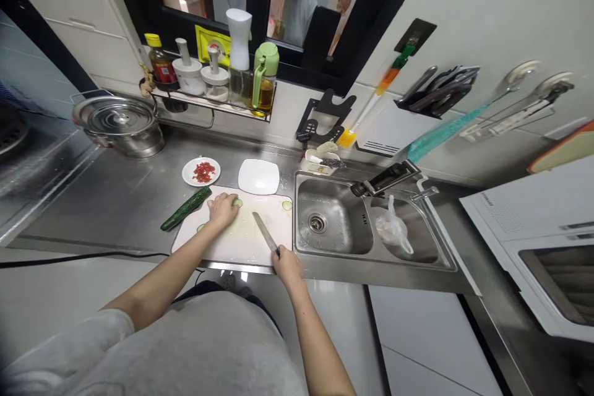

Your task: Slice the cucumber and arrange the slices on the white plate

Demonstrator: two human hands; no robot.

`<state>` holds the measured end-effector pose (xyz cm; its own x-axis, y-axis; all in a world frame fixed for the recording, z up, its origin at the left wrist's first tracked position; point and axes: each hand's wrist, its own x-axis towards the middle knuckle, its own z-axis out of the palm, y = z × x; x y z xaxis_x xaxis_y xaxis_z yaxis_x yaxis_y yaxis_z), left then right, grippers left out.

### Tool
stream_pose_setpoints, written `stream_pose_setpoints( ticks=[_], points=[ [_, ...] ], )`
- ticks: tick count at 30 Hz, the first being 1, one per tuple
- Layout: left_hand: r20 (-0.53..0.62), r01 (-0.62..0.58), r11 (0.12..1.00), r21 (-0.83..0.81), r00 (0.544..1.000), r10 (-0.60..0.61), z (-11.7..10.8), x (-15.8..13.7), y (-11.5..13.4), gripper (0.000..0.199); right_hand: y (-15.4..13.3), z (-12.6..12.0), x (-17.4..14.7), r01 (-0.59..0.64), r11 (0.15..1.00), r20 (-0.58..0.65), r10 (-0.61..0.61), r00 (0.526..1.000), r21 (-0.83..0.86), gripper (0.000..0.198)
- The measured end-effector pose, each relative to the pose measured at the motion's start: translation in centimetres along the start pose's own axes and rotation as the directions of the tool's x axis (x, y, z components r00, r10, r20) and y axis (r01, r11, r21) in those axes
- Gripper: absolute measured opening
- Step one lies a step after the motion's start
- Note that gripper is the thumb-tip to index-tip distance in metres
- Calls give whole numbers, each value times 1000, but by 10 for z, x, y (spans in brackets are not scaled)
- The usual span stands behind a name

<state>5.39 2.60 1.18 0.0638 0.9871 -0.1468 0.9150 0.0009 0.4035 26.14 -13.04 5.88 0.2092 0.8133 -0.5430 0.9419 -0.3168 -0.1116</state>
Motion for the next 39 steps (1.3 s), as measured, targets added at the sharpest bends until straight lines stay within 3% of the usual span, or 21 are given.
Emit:
stream_pose_setpoints(
  ticks=[6, 14, 23, 29, 39],
  points=[
    [46, -56, 996, 64, 998, 53, 8, 12, -2, 31, 1, 1, 1, -8, 1000, 9, 8, 1000, 1, 31],
    [50, -43, 999, -7, 998, 43, 3, 12, 0, 23, 0, 0, 1, -12, 1000, 12, 12, 1000, 11, 29],
    [175, 122, 971, -206, 981, -86, -12, -21, -18, 19, 0, -3, 2, 5, 1000, 16, -6, 1000, 6, 30],
    [178, 81, 992, -92, 982, -64, -6, -42, -34, 26, 0, -8, -7, 90, 994, 15, -89, 996, -61, 30],
    [163, 26, 999, -29, 986, -21, -3, -43, -41, 33, -8, -6, -21, 168, 978, 84, -158, 984, -121, 29]
  ],
)
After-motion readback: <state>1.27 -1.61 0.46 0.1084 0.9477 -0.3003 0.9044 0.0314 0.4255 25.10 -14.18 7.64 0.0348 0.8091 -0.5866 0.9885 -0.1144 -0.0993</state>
